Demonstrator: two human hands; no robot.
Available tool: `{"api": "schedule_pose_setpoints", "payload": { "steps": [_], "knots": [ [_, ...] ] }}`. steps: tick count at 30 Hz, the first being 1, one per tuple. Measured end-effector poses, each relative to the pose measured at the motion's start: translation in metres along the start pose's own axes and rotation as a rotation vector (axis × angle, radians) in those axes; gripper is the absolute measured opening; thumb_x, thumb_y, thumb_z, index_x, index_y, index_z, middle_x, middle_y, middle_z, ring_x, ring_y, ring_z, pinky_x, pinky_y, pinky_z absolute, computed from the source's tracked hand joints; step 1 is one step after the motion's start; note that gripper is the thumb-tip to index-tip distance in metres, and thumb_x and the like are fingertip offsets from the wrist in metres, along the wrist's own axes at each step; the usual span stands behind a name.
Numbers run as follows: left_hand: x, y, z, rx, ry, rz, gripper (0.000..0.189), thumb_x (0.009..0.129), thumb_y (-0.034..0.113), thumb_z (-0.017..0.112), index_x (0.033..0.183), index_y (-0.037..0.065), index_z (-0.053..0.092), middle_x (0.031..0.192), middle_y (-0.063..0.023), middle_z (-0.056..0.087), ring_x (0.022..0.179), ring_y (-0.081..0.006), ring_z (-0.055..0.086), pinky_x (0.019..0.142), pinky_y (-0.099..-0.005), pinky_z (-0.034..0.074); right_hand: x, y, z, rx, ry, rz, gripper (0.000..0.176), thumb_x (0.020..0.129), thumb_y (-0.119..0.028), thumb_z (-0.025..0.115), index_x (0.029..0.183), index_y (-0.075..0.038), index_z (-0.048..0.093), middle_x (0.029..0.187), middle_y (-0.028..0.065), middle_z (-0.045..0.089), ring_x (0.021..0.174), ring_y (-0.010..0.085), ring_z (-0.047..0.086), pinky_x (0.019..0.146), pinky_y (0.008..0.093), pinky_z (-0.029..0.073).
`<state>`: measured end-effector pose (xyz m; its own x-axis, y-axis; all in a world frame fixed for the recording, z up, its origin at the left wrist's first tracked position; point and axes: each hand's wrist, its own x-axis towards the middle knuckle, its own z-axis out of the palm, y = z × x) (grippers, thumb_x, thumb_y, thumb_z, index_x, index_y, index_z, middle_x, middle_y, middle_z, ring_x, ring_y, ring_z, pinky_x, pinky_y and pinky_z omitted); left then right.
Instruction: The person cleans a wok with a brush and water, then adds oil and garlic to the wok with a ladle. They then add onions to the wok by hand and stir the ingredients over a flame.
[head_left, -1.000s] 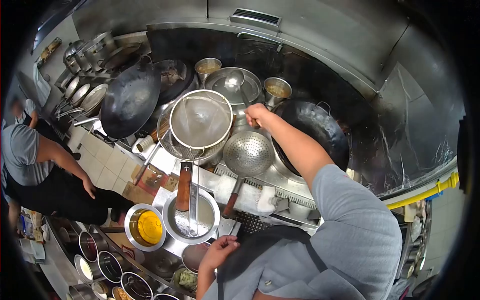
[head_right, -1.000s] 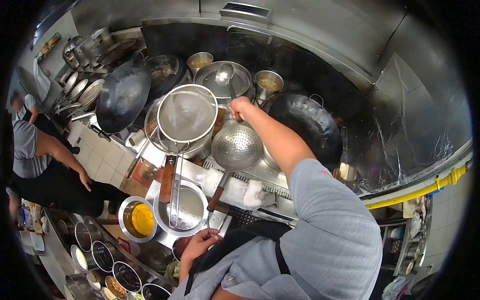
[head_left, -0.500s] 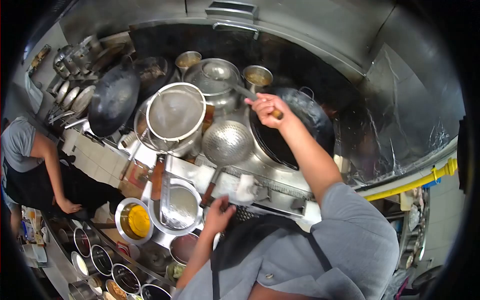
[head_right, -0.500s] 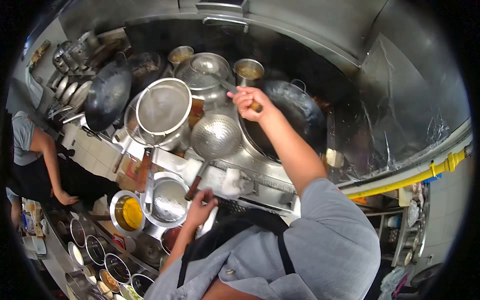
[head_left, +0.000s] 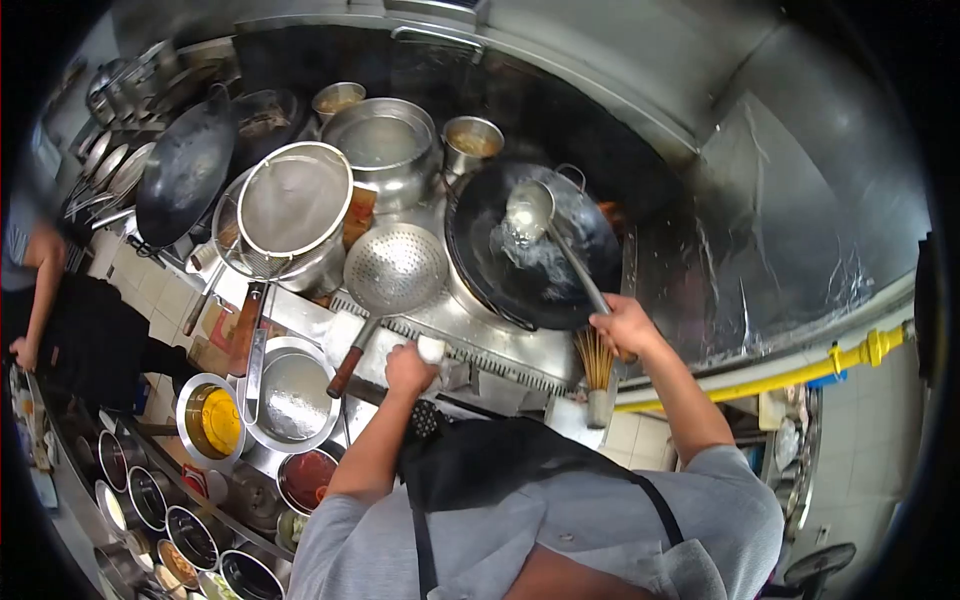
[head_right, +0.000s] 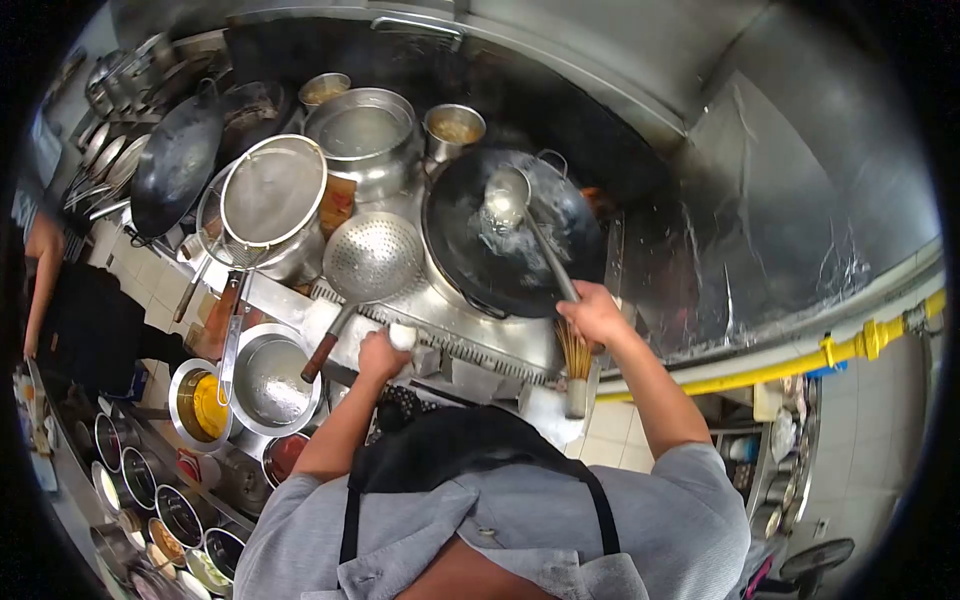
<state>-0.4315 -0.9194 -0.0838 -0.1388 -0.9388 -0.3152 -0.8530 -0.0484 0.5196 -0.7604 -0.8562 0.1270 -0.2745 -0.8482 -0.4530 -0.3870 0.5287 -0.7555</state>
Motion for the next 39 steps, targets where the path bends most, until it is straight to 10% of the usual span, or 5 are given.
{"api": "schedule_pose_setpoints", "payload": {
  "steps": [11, 14, 18, 26, 39],
  "knots": [
    [-0.094, -0.054, -0.076, -1.654, -0.343, -0.131, 0.050, 0.075, 0.016, 0.068, 0.118, -0.003, 0.052, 0.101, -0.0135, 0.063, 0.086, -0.0240, 0.064, 0.077, -0.0361, 0.052, 0.224, -0.156, 0.099, -0.694, 0.348, -0.813, 0.031, 0.082, -0.023, 0.060, 0.107, -0.004, 0.061, 0.086, 0.0210, 0.066, 0.082, 0.0328, 0.065, 0.071, 0.0405, 0.051],
    [-0.115, -0.074, -0.080, -1.874, -0.464, -0.039, 0.066, 0.069, 0.022, 0.068, 0.125, -0.004, 0.045, 0.113, -0.0220, 0.058, 0.106, -0.0365, 0.059, 0.092, -0.0473, 0.048, 0.267, -0.196, 0.133, -0.795, 0.239, -0.529, 0.036, 0.078, -0.026, 0.061, 0.106, -0.003, 0.062, 0.106, 0.0247, 0.061, 0.110, 0.0374, 0.055, 0.091, 0.0409, 0.044],
    [-0.135, -0.074, -0.091, -1.946, -0.434, -0.020, 0.069, 0.069, 0.022, 0.065, 0.128, -0.005, 0.041, 0.121, -0.0258, 0.053, 0.113, -0.0410, 0.053, 0.096, -0.0508, 0.045, 0.309, -0.198, 0.159, -0.916, 0.205, -0.578, 0.027, 0.084, -0.021, 0.056, 0.096, 0.003, 0.061, 0.095, 0.0213, 0.066, 0.083, 0.0343, 0.065, 0.072, 0.0443, 0.052],
    [-0.133, -0.075, -0.083, -2.033, -0.560, -0.097, 0.056, 0.068, 0.022, 0.062, 0.117, -0.003, 0.047, 0.089, -0.0167, 0.059, 0.078, -0.0300, 0.061, 0.072, -0.0426, 0.053, 0.226, -0.163, 0.107, 1.298, -0.739, 0.403, 0.028, 0.094, -0.017, 0.050, 0.110, 0.003, 0.039, 0.060, -0.0025, 0.042, 0.040, 0.0035, 0.041, 0.033, 0.0169, 0.032],
    [-0.110, -0.010, -0.073, -2.103, -0.608, -0.014, 0.053, 0.069, 0.031, 0.071, 0.113, 0.007, 0.052, 0.083, -0.0068, 0.053, 0.076, -0.0219, 0.052, 0.069, -0.0391, 0.048, -0.020, -0.026, -0.029, 1.288, -0.715, 0.347, 0.039, 0.095, -0.021, 0.045, 0.129, -0.001, 0.041, 0.065, -0.0009, 0.043, 0.041, 0.0048, 0.041, 0.032, 0.0224, 0.035]
  ]
}}
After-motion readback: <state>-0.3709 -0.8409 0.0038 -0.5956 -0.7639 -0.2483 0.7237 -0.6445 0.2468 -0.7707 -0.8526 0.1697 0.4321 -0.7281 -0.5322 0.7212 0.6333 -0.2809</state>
